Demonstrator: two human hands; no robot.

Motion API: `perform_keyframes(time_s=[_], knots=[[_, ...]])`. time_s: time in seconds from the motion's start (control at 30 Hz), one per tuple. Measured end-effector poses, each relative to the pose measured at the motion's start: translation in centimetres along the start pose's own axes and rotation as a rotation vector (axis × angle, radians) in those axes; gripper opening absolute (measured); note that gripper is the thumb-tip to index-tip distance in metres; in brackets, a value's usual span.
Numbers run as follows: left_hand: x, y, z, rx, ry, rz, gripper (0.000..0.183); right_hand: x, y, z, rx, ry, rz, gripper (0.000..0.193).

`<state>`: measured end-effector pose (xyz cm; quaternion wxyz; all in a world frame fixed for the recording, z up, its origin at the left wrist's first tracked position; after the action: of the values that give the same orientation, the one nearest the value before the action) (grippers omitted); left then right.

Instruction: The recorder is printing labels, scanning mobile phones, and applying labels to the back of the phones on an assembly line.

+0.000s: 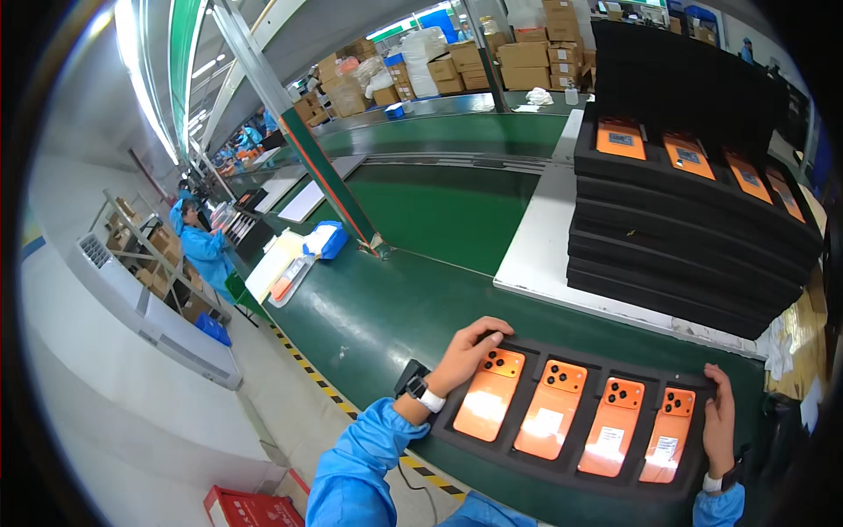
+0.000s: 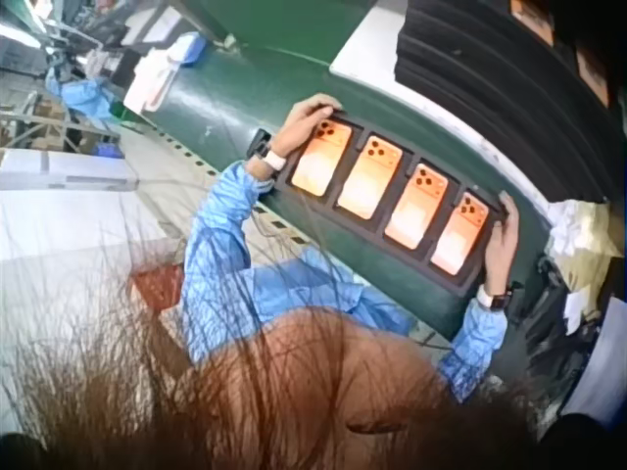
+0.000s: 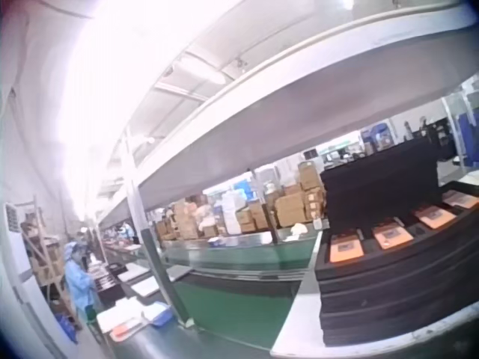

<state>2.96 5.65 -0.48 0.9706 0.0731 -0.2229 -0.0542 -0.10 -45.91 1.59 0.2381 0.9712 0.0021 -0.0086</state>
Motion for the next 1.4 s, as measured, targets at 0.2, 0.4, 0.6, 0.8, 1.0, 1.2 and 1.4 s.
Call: perform_keyframes(time_s=[0.2, 0.4, 0.6, 0.8, 1.0, 1.2, 1.4], knots=[[1.9, -7.6, 1.2, 0.074, -0.071, -0.208, 0.019, -0.8, 4.5, 2.2, -0.211, -0.199, 0.036, 0.048], [4.8, -11.2, 0.1, 0.05, 0.059, -0.3, 0.02, -1.3, 6.5, 4.6, -0.397, -0.164, 0.132, 0.04], [5.5, -11.9, 0.5, 0.13, -0.088, -0.289, 0.018, -1.8, 7.6, 3.7, -0.344, -0.128, 0.179, 0.036], [5.5, -11.0, 0.3, 0.072, 0.043, -0.26, 0.017, -1.7, 6.5, 1.9, -0.421, 0.013, 0.194, 0.039], [5.2, -10.8, -0.1, 0.137, 0.032, -0.222, 0.013, -1.4, 6.3, 2.2, -0.401, -0.043, 0.132, 0.037], [5.3, -11.3, 0.0, 0.167, 0.051, -0.232, 0.011, -1.7, 6.5, 3.2, -0.388, -0.085, 0.115, 0.04], [5.4, -12.1, 2.6, 0.243, 0.202, -0.274, 0.021, -1.6, 6.5, 3.0, -0.407, -0.063, 0.147, 0.039]])
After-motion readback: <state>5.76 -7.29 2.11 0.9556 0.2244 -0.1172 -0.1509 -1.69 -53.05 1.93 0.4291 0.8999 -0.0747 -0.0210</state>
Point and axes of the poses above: each hand's wrist, its own x-axis towards the middle knuckle, its own y-axis out of the back of the hand, z = x × y, the point moved 6 cm from there along x, towards the middle knuckle, and after that the axes turned 12 degrees about -y, right-handed, at the moved point
